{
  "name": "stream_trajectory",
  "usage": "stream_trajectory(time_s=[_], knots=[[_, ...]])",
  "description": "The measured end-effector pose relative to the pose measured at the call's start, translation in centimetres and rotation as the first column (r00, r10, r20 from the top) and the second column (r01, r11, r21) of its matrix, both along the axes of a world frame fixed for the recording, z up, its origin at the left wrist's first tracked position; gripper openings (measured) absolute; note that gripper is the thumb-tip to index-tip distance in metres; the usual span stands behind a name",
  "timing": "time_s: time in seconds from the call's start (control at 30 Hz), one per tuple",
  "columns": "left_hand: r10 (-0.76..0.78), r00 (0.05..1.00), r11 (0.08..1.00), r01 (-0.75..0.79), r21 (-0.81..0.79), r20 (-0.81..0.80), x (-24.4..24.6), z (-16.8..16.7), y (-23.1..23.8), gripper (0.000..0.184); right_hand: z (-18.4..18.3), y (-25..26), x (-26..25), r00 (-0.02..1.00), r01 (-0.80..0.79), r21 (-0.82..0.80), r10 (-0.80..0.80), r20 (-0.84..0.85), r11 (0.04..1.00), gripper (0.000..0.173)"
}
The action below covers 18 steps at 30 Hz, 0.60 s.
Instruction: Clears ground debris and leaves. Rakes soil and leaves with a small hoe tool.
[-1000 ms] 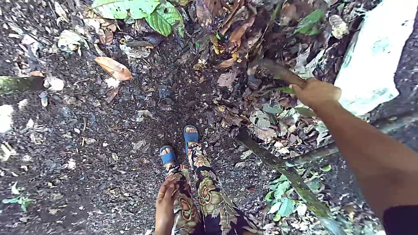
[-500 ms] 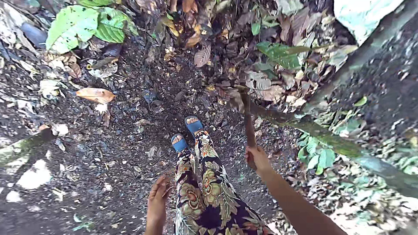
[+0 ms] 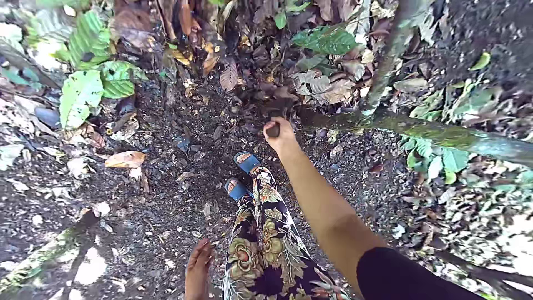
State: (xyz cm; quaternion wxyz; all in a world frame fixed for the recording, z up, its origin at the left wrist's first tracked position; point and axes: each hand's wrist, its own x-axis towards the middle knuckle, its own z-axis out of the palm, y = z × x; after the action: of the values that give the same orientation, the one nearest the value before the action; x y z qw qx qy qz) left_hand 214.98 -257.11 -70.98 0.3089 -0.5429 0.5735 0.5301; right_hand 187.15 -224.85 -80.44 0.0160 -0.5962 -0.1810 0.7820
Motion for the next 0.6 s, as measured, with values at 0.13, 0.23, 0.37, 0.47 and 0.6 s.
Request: stream_trajectory(time_s=[0.13,0.23,0.37,0.47,0.6], knots=[[-0.102,0.993,0.994,0.104,0.037,-0.061,-2.0,-0.7,0.5,0.035,2.7,3.7,9.2,0.948,-0.295,0.055,0.299,-0.105,0.954,0.019],[-0.184,0.977,0.979,0.191,0.066,-0.107,-3.1,0.2,1.2,0.036,3.6,3.7,15.6,0.912,-0.408,0.162,0.392,0.125,0.898,0.019],[-0.317,0.945,0.942,0.324,0.092,-0.081,-2.2,0.5,0.5,0.040,-0.5,2.5,17.9,0.886,-0.314,0.146,0.234,0.401,0.938,0.018],[-0.397,0.916,0.912,0.400,0.091,-0.049,-1.4,0.2,0.1,0.043,-3.3,1.6,15.8,0.853,-0.328,0.044,0.276,0.443,0.944,0.039],[-0.459,0.887,0.887,0.461,0.029,-0.044,-1.2,0.2,0.8,0.042,-2.6,2.4,16.2,0.881,-0.430,-0.058,0.432,0.194,0.901,0.022]])
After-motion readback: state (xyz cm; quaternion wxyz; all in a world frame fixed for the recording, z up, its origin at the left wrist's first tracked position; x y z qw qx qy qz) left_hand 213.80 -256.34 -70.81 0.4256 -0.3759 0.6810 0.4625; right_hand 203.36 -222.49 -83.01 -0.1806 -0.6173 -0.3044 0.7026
